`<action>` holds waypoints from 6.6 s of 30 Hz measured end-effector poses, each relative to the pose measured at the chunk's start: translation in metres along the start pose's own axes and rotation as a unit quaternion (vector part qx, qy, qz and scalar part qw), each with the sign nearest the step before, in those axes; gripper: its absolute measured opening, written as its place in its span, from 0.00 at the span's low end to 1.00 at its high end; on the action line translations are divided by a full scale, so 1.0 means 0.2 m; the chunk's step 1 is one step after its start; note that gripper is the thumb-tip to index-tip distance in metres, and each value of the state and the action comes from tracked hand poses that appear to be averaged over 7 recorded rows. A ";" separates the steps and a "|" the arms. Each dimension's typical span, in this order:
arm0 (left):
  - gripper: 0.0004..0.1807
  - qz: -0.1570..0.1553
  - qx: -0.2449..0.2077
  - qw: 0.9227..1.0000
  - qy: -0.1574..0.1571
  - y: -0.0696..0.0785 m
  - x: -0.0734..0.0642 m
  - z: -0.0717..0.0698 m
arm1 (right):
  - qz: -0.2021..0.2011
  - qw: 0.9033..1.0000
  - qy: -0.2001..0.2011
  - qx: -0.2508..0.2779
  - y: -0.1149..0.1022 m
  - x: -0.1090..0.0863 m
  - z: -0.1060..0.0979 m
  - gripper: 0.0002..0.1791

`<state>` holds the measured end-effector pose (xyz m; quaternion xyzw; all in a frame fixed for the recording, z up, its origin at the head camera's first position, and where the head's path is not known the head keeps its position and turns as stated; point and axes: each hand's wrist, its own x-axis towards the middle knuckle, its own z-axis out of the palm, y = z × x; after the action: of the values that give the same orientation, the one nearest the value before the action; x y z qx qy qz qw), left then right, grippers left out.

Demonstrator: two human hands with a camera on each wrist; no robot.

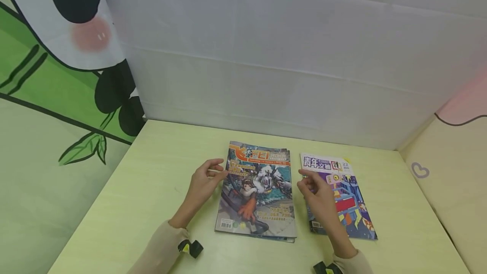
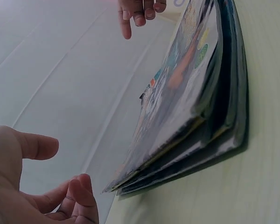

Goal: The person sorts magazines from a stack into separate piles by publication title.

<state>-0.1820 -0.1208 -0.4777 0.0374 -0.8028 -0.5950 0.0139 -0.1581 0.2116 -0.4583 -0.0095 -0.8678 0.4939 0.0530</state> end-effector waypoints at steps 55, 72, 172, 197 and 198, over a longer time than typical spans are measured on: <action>0.28 0.003 0.050 0.997 -0.055 -0.12 0.02 0.02 | 0.060 0.993 -0.091 -0.037 0.11 -0.01 0.09 0.26; 0.27 0.033 0.063 0.996 -0.061 -0.09 0.02 -0.02 | 0.088 0.988 -0.106 -0.066 0.01 -0.03 0.08 0.30; 0.35 -0.063 0.064 0.992 -0.092 -0.12 0.18 -0.86 | 0.023 0.987 -0.060 0.149 -0.50 -0.02 0.80 0.27; 0.35 -0.131 0.101 0.983 -0.080 -0.24 0.19 -1.03 | 0.040 0.982 -0.103 0.152 -0.51 -0.01 1.04 0.26; 0.35 -0.129 0.102 0.983 -0.080 -0.24 0.19 -1.04 | 0.039 0.982 -0.105 0.152 -0.51 -0.01 1.04 0.26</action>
<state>-0.2045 -0.3355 -0.4636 0.0946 -0.8464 -0.5075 -0.1310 -0.1728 -0.0198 -0.4762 0.0172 -0.7821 0.6203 -0.0569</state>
